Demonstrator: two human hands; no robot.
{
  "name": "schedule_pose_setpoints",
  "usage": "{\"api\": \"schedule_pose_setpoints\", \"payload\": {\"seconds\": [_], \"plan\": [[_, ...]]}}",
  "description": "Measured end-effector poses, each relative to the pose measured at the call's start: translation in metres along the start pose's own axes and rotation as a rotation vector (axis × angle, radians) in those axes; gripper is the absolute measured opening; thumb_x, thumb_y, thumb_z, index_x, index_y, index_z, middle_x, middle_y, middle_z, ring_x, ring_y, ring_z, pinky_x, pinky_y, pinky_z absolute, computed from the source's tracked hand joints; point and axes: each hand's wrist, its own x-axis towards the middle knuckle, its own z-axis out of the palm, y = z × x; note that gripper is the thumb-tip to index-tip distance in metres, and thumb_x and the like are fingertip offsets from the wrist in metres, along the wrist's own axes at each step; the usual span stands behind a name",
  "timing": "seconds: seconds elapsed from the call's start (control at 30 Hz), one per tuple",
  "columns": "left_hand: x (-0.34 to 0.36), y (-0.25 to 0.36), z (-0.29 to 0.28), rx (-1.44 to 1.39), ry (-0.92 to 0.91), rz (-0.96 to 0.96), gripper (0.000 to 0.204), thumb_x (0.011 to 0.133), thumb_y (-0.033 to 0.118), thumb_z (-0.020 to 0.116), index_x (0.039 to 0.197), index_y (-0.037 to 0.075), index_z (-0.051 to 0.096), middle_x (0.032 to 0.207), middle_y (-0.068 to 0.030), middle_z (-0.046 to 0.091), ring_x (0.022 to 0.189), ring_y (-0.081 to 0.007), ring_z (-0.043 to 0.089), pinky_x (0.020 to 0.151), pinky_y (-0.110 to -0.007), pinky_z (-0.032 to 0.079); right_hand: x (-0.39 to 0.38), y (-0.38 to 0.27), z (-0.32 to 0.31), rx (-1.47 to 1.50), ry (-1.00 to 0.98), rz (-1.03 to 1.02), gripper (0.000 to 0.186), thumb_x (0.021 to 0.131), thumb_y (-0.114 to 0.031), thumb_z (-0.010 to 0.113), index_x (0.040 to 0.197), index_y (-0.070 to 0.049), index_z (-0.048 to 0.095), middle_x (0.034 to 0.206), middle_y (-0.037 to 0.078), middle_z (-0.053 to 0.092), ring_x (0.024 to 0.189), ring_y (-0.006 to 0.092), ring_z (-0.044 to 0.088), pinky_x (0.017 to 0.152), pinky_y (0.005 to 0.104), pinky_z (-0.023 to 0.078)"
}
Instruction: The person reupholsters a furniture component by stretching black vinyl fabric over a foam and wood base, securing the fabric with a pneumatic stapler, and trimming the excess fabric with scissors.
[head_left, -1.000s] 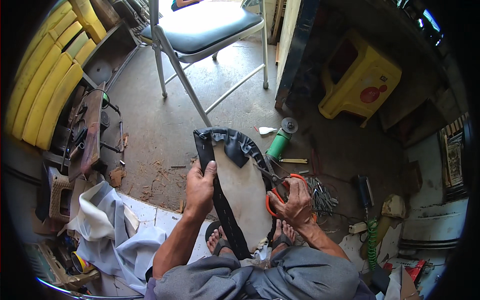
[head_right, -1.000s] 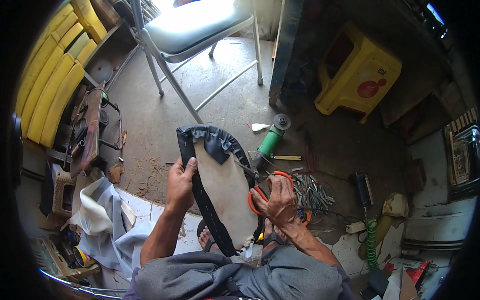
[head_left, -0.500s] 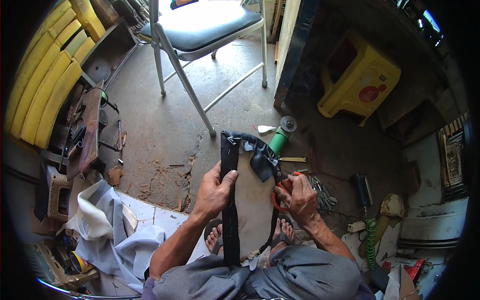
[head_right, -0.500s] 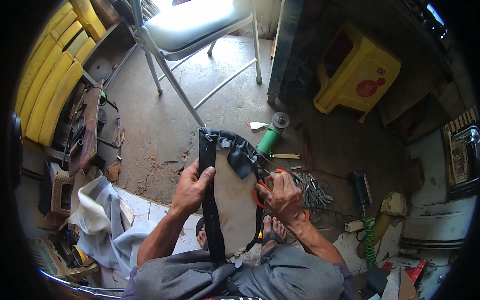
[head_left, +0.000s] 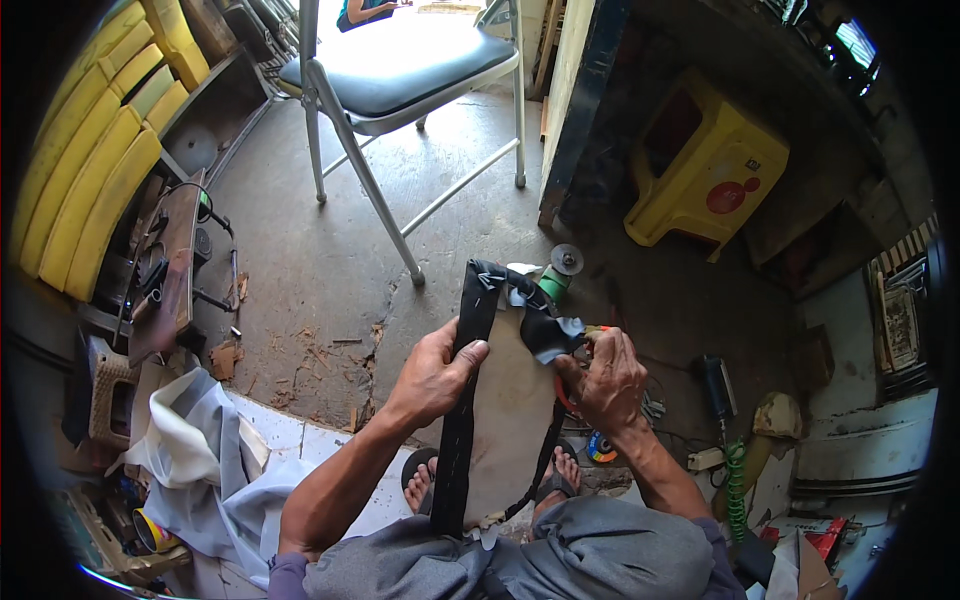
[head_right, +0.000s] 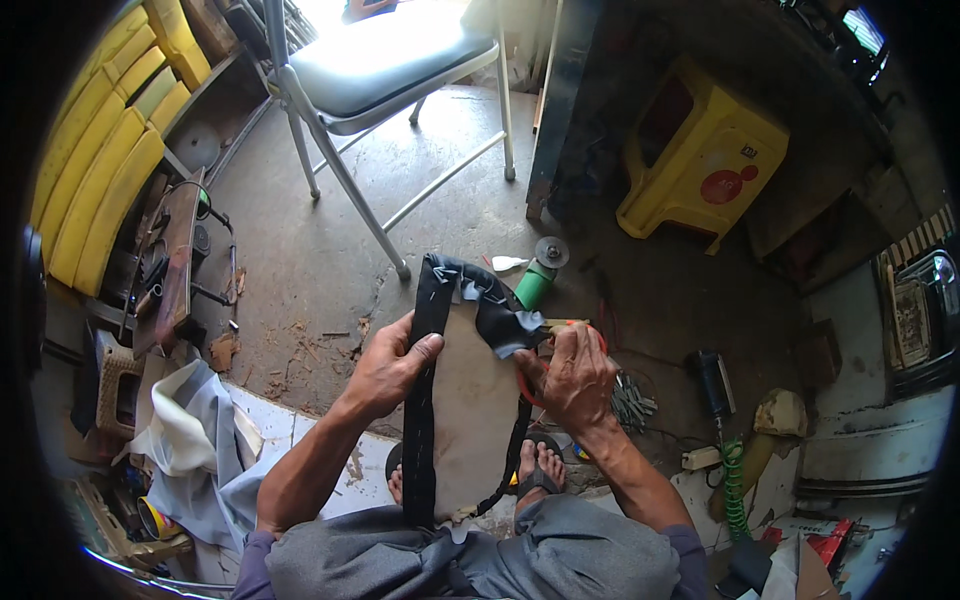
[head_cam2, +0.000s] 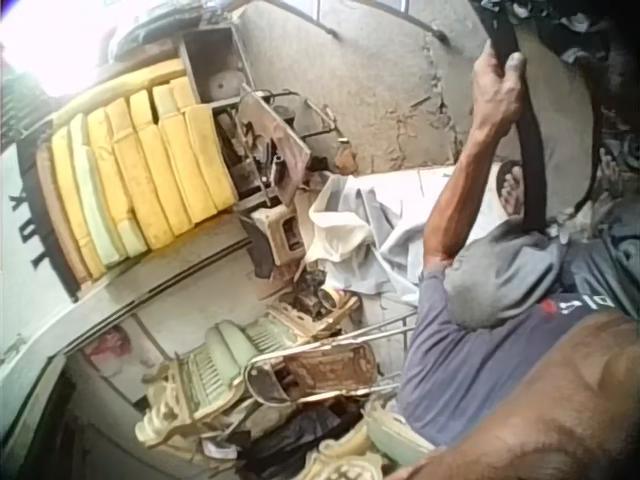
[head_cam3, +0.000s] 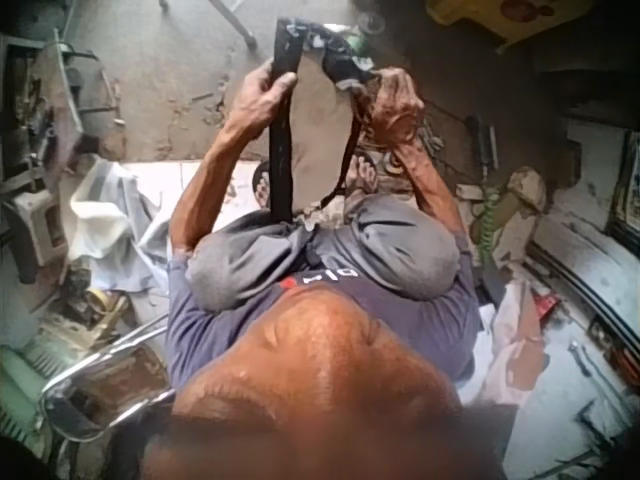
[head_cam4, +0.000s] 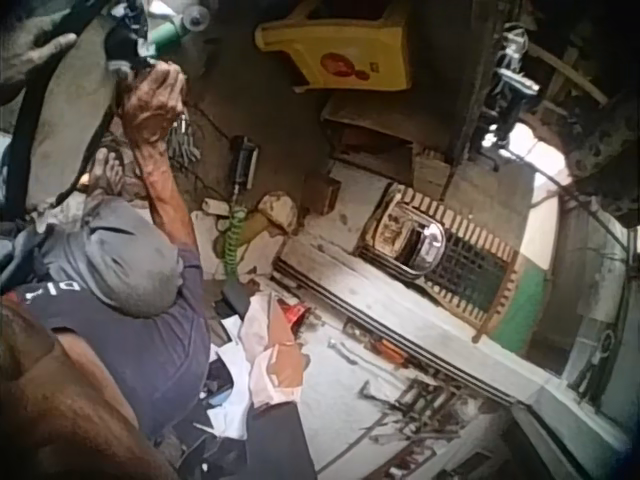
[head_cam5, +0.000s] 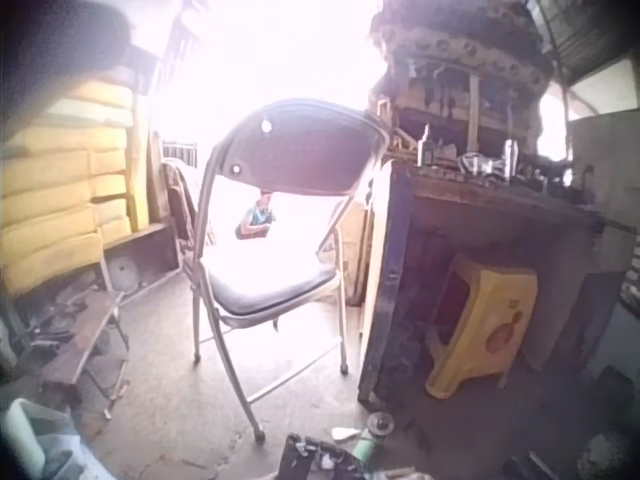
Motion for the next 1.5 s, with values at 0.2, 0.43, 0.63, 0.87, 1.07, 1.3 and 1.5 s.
{"api": "schedule_pose_setpoints", "payload": {"seconds": [0.2, 0.43, 0.63, 0.87, 1.07, 1.3, 1.5], "plan": [[0.014, 0.012, -0.006, 0.046, -0.012, -0.019, 0.031, 0.11, 0.015, 0.055, 0.137, -0.001, 0.058, 0.116, -0.0054, 0.069, 0.102, -0.0104, 0.063, 0.091, -0.029, 0.053, -0.006, 0.012, -0.006, 0.013, -0.09, 0.062, 0.056, 0.098, -0.057, 0.064, 0.091, -0.004, 0.051, 0.083, 0.014, 0.057, 0.075, 0.0334, 0.064, 0.058, 0.0439, 0.054], [0.021, 0.012, 0.01, 0.214, -0.109, -0.048, 0.035, 0.11, 0.016, 0.056, 0.141, -0.001, 0.055, 0.119, -0.0082, 0.069, 0.106, -0.0133, 0.065, 0.094, -0.032, 0.055, 0.014, 0.009, -0.003, -0.073, 0.055, 0.046, 0.047, 0.106, -0.046, 0.058, 0.086, -0.004, 0.05, 0.078, 0.014, 0.055, 0.07, 0.0336, 0.063, 0.055, 0.0444, 0.051], [0.032, 0.029, 0.014, 0.3, -0.158, -0.045, 0.037, 0.108, 0.018, 0.057, 0.14, -0.001, 0.056, 0.116, -0.0111, 0.071, 0.105, -0.0157, 0.066, 0.093, -0.035, 0.054, 0.014, 0.03, -0.007, -0.101, 0.087, 0.004, 0.042, 0.108, -0.038, 0.056, 0.082, -0.006, 0.05, 0.068, 0.011, 0.053, 0.055, 0.031, 0.06, 0.045, 0.0412, 0.047], [0.049, 0.028, 0.023, 0.401, -0.237, 0.057, 0.033, 0.105, 0.023, 0.059, 0.127, -0.002, 0.064, 0.106, -0.0185, 0.076, 0.097, -0.025, 0.072, 0.089, -0.042, 0.053, 0.016, 0.035, -0.003, -0.089, 0.054, 0.09, 0.043, 0.11, -0.038, 0.052, 0.08, -0.008, 0.049, 0.068, 0.011, 0.054, 0.057, 0.031, 0.061, 0.046, 0.0415, 0.049], [0.054, 0.054, 0.017, 0.516, -0.295, -0.03, 0.034, 0.105, 0.024, 0.059, 0.126, -0.002, 0.065, 0.105, -0.0176, 0.075, 0.099, -0.0253, 0.071, 0.09, -0.043, 0.052, 0.011, 0.044, -0.005, -0.154, 0.147, 0.055, 0.044, 0.11, -0.039, 0.051, 0.079, -0.008, 0.048, 0.069, 0.011, 0.054, 0.058, 0.0292, 0.062, 0.047, 0.0405, 0.049], [0.053, 0.065, -0.002, 0.622, -0.521, -0.204, 0.045, 0.106, 0.032, 0.064, 0.136, -0.002, 0.061, 0.112, -0.0081, 0.072, 0.102, -0.0139, 0.063, 0.094, -0.035, 0.05, 0.006, 0.057, -0.009, -0.122, 0.056, -0.088, 0.045, 0.11, -0.037, 0.051, 0.076, -0.008, 0.048, 0.067, 0.01, 0.052, 0.058, 0.0265, 0.062, 0.048, 0.0393, 0.048], [0.056, 0.063, -0.022, 0.627, -0.515, -0.269, 0.056, 0.103, 0.041, 0.067, 0.141, 0.001, 0.06, 0.118, -0.0073, 0.071, 0.107, -0.0147, 0.063, 0.097, -0.034, 0.049, 0.01, 0.055, -0.023, -0.021, -0.065, -0.111, 0.044, 0.109, -0.037, 0.052, 0.076, -0.008, 0.048, 0.067, 0.011, 0.052, 0.06, 0.0291, 0.061, 0.053, 0.0413, 0.048]]}}
